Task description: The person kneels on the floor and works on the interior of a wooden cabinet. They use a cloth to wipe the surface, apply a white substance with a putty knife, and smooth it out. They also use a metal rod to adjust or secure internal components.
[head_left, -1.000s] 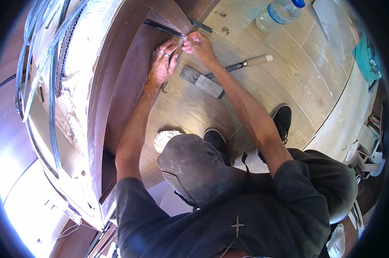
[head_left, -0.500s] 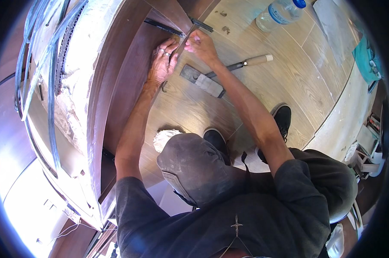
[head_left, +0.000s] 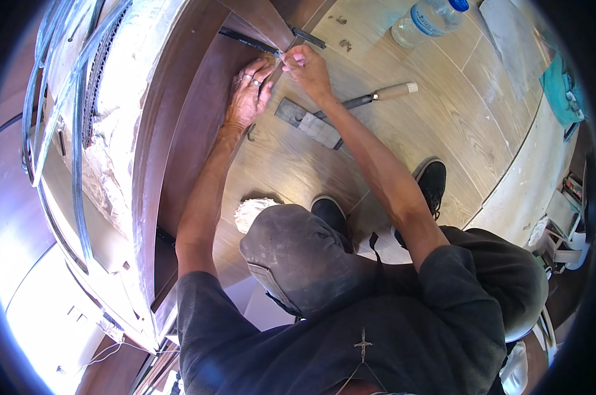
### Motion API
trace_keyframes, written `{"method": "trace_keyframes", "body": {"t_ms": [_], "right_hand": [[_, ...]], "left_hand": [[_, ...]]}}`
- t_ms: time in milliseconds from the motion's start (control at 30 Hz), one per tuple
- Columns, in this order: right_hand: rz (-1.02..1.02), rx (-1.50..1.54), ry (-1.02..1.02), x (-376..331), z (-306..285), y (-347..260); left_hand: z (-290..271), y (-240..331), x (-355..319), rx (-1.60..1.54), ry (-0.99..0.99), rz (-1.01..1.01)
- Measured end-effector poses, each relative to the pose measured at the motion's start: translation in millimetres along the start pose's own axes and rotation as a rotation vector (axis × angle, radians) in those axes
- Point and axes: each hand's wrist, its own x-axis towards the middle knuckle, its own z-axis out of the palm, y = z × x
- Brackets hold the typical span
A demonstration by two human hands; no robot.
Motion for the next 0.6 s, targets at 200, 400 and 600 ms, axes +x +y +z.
{"method": "trace_keyframes", "body": {"t_ms": [200,400,600], "right_hand": [[0.047,0.033,0.016,0,1,6],[-0.165,-0.332,-0.025,-13,-24,14],[-0.174,-0.201,-0.014,-23,-20,3]], "left_hand": [[1,1,1,0.009,0.001,0.004],[-1,1,0,0.002,0.013,-0.007],[-1,0,0,0.018,-0.005,0.009]]}}
